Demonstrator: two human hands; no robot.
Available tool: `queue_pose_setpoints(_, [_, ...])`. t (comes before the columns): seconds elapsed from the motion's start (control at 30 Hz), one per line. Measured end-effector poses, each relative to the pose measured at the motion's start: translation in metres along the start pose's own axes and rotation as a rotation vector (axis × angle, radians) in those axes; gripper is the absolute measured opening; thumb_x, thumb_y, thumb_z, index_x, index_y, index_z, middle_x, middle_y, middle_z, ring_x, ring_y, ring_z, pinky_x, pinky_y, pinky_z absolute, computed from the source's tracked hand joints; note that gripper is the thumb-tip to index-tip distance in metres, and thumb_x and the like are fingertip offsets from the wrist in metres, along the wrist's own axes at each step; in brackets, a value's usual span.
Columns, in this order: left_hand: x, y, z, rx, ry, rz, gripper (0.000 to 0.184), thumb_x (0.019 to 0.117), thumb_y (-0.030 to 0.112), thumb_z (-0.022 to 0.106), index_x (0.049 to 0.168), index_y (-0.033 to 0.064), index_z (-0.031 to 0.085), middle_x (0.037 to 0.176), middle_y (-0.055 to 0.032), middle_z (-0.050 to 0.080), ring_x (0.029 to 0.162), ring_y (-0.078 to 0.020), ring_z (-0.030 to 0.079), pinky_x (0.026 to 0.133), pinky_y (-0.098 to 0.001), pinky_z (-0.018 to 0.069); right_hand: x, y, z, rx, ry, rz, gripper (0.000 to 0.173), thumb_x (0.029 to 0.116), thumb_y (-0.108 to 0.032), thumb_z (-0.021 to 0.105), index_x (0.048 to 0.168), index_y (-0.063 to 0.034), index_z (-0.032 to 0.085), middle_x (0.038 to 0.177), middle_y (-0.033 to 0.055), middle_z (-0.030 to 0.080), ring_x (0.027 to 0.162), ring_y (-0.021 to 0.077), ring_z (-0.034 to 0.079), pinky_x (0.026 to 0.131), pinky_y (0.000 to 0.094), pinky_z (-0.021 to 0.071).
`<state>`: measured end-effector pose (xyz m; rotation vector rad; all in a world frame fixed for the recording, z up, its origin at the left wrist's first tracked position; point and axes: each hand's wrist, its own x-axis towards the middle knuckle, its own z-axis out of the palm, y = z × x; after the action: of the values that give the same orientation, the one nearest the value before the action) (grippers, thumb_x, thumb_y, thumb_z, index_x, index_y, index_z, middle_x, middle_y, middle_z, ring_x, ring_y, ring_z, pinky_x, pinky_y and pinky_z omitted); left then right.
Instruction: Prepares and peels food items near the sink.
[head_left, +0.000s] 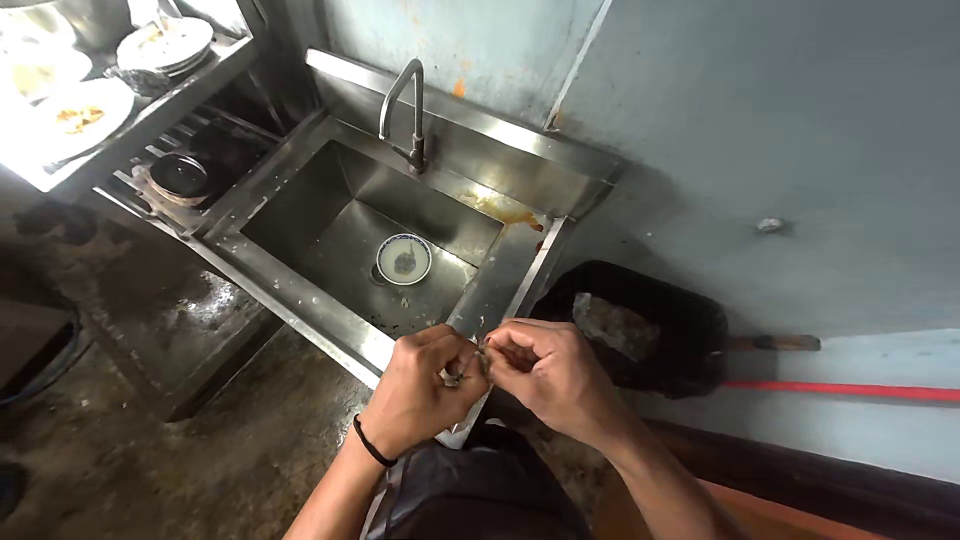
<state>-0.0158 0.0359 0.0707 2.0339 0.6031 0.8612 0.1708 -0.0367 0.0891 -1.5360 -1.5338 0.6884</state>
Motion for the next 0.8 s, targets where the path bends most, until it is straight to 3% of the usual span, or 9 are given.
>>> queue_pose_setpoints(0.23, [0.0031,-0.0003,-0.0020,-0.016,-0.060,-0.007,0.012,0.0864,0.010,0.072,0.075,0.0082,0.069,0.075,0.0031,0.065,0.067,-0.0031,0.060,0.057,-0.0196,0.0516,-0.0015,-0.0014,-0.0076,-0.159,-0.078,-0.115,0.005,0.0856,-0.018,0.069,0.080,-0.0171,0.071,0.073,-0.0119,0.059,0.057,-0.0057,0.051,0.049,0.0111,0.0459])
queue_pose_setpoints(0.53, [0.0006,-0.0042,0.0015,-0.127,-0.015,-0.086,0.017,0.0824,0.014,0.073,0.067,0.0108,0.067,0.065,0.0055,0.062,0.059,-0.0029,0.057,0.051,-0.0211,0.0474,0.0009,0.0032,-0.0091,-0.251,-0.153,-0.226,0.009,0.0867,-0.020,0.069,0.080,-0.0156,0.068,0.075,-0.0091,0.055,0.060,-0.0029,0.050,0.051,0.0138,0.0454])
queue_pose_setpoints(0.67, [-0.0002,-0.0025,0.0006,-0.183,0.032,-0.200,0.012,0.0827,0.015,0.073,0.072,0.0114,0.069,0.063,0.0050,0.062,0.052,-0.0050,0.056,0.046,-0.0233,0.0480,0.0007,0.0014,-0.0096,-0.412,-0.117,-0.221,0.012,0.0839,-0.027,0.073,0.080,-0.0173,0.067,0.077,-0.0082,0.056,0.062,0.0002,0.054,0.052,0.0183,0.0491])
queue_pose_setpoints(0.8, [-0.0021,-0.0033,-0.0014,-0.329,0.073,-0.262,0.008,0.0875,0.012,0.068,0.085,0.0069,0.074,0.068,0.0001,0.066,0.055,-0.0081,0.059,0.050,-0.0247,0.0518,0.0038,0.0013,-0.0113,-0.291,0.001,-0.148,0.006,0.0838,-0.021,0.070,0.080,-0.0172,0.067,0.072,-0.0105,0.055,0.057,-0.0036,0.049,0.048,0.0139,0.0437])
